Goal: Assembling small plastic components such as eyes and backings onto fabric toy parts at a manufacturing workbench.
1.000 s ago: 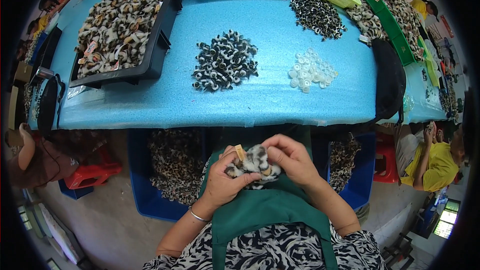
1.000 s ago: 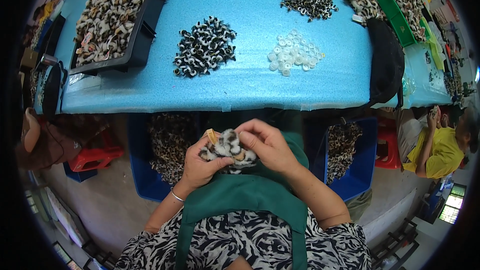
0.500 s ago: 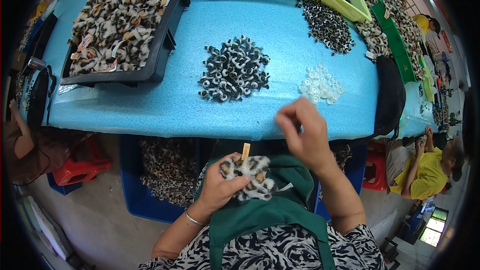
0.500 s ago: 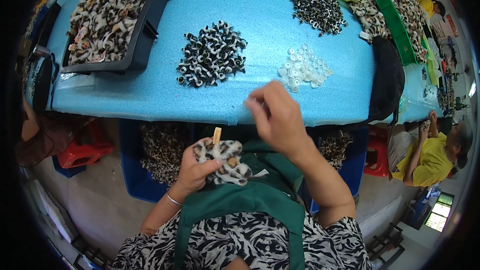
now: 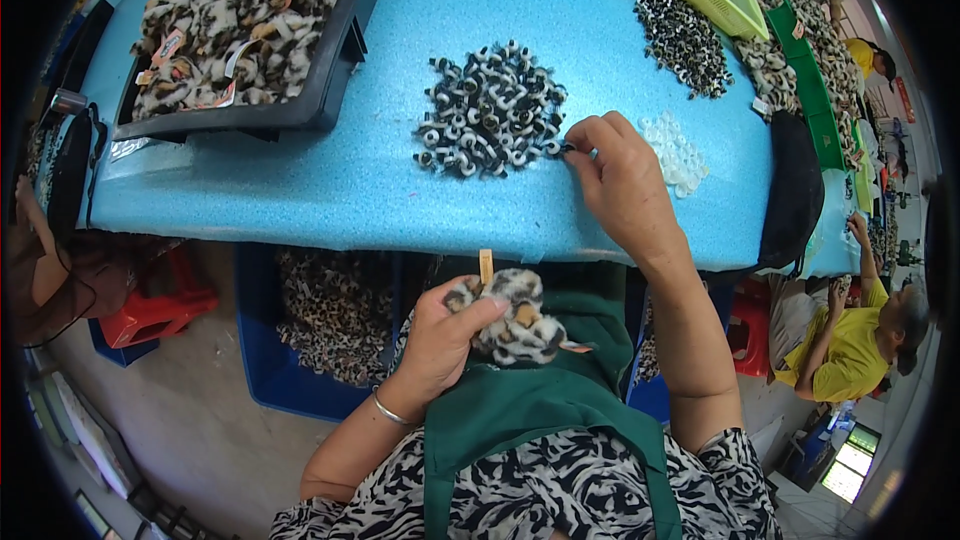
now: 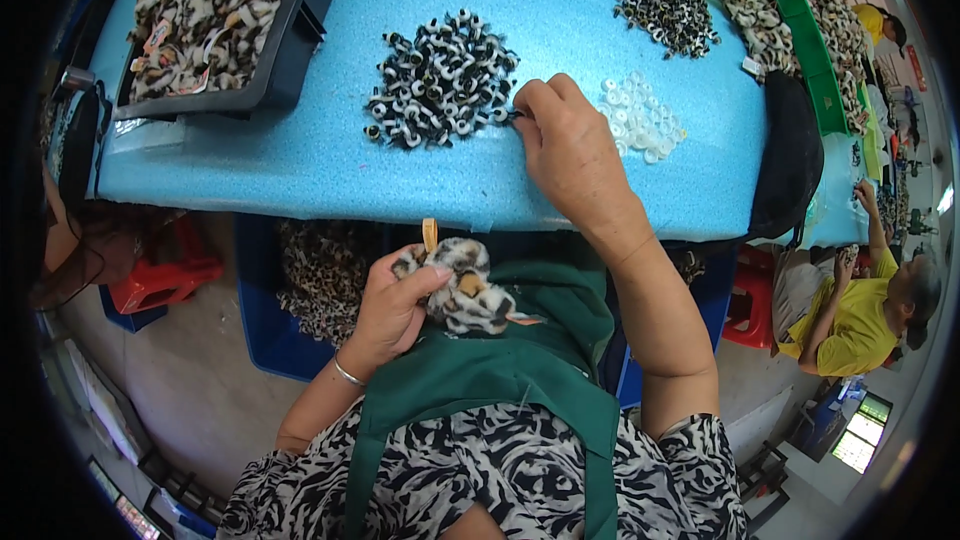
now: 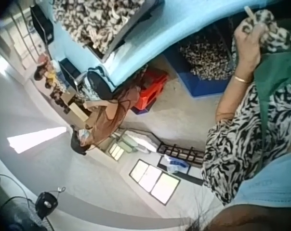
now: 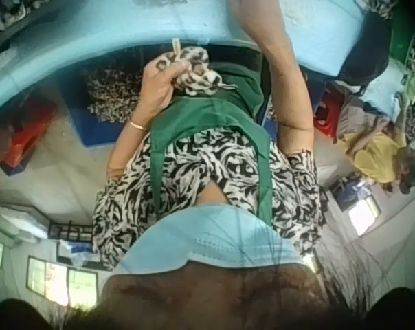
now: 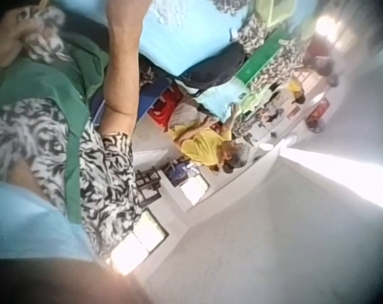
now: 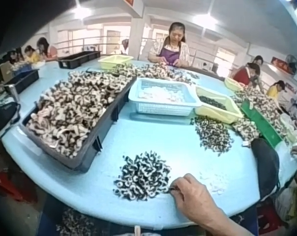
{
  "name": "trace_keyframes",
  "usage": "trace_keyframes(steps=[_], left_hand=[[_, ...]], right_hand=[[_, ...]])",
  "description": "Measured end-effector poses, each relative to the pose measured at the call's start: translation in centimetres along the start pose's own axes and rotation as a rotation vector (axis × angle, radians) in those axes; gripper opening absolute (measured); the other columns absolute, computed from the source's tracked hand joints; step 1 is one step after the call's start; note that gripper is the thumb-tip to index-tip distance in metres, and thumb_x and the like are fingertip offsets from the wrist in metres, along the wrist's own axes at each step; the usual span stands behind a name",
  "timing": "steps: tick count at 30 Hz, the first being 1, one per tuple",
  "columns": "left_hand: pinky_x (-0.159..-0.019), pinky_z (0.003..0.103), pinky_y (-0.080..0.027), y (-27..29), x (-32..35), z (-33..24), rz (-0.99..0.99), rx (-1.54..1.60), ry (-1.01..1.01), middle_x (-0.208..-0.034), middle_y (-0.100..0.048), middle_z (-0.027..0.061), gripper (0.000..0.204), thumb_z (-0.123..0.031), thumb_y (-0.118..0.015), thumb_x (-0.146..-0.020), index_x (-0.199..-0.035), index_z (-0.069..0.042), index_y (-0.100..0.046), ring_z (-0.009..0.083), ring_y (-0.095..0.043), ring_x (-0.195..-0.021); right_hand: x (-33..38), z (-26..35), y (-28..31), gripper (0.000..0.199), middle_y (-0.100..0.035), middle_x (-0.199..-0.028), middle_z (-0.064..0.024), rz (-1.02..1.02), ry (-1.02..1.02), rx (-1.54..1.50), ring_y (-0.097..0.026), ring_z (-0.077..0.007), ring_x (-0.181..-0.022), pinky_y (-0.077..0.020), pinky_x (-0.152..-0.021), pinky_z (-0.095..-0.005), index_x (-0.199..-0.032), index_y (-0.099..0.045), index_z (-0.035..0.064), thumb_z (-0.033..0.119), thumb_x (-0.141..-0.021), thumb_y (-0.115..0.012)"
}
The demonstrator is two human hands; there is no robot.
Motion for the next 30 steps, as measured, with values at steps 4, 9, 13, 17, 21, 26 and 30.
trace_keyframes(steps=[4,9,13,17,21,26,30], left_hand=[[-0.079,0.027,-0.056,0.0,0.2,0.3,-0.026,0.035,0.008,-0.099,-0.070,0.0113,0.021,-0.002,-0.063,-0.089,-0.109,0.006,-0.064,0.0147,-0.068,-0.085],[-0.086,0.031,-0.054,-0.7,0.8,0.8,-0.006,0.020,0.023,-0.103,-0.069,0.0122,0.025,-0.004,-0.064,-0.088,-0.111,0.006,-0.061,0.0167,-0.067,-0.092],[-0.088,0.032,-0.052,-1.4,1.4,1.4,0.049,0.025,0.015,-0.105,-0.067,0.0110,0.025,-0.004,-0.064,-0.088,-0.112,0.005,-0.060,0.0157,-0.065,-0.094],[-0.087,0.031,-0.052,-1.7,2.0,2.0,0.070,0.051,0.039,-0.107,-0.067,0.0110,0.026,-0.003,-0.064,-0.088,-0.113,0.004,-0.060,0.0155,-0.065,-0.095],[-0.086,0.029,-0.051,-2.2,2.5,2.4,0.048,-0.014,-0.050,-0.105,-0.065,0.0095,0.024,-0.002,-0.064,-0.088,-0.110,0.003,-0.060,0.0140,-0.063,-0.095],[-0.075,0.022,-0.044,-2.8,3.3,1.7,0.063,-0.517,-0.382,-0.093,-0.065,-0.0014,0.014,-0.001,-0.066,-0.087,-0.100,-0.005,-0.065,0.0080,-0.058,-0.083],[-0.081,0.030,-0.042,-3.0,3.7,1.6,0.059,-0.804,-0.586,-0.092,-0.067,0.0053,0.024,0.004,-0.069,-0.079,-0.101,-0.006,-0.066,0.0183,-0.061,-0.085]], right_hand=[[2.3,0.5,1.9,0.015,-0.061,-0.090,-0.0094,0.028,-0.011,-0.244,-0.061,-0.0211,-0.076,-0.0488,-0.069,-0.0321,-0.093,-0.065,0.0012,0.000,-0.079,-0.070],[9.0,3.0,1.5,0.018,-0.056,-0.116,-0.0097,0.251,-0.022,-0.815,-0.054,-0.0204,-0.106,-0.0439,-0.092,-0.0319,-0.094,-0.071,0.0046,-0.003,-0.077,-0.072],[12.1,3.8,-0.2,0.018,-0.056,-0.121,-0.0129,0.265,-0.076,-0.797,-0.054,-0.0230,-0.115,-0.0442,-0.094,-0.0331,-0.098,-0.067,0.0036,0.000,-0.081,-0.070],[14.1,2.6,-0.9,0.018,-0.058,-0.116,-0.0120,0.245,-0.200,-0.894,-0.059,-0.0210,-0.106,-0.0462,-0.091,-0.0312,-0.098,-0.067,0.0040,0.000,-0.081,-0.070],[14.2,3.3,0.1,0.018,-0.058,-0.113,-0.0122,0.261,-0.107,-0.828,-0.060,-0.0227,-0.103,-0.0474,-0.088,-0.0316,-0.097,-0.065,0.0030,-0.001,-0.081,-0.070],[14.5,3.7,0.3,0.020,-0.060,-0.104,-0.0142,0.176,-0.020,-0.604,-0.062,-0.0285,-0.094,-0.0501,-0.079,-0.0334,-0.090,-0.058,0.0007,-0.006,-0.076,-0.071],[15.0,3.9,0.5,0.021,-0.061,-0.102,-0.0148,0.085,0.019,-0.577,-0.063,-0.0297,-0.090,-0.0505,-0.077,-0.0336,-0.088,-0.056,0.0004,-0.007,-0.075,-0.070]])
Point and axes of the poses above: each hand's wrist, its own x-axis away from the middle knuckle, its own y-axis out of the back of the hand, z = x × y, the point moved 4 cm from there along -x, towards the middle knuckle
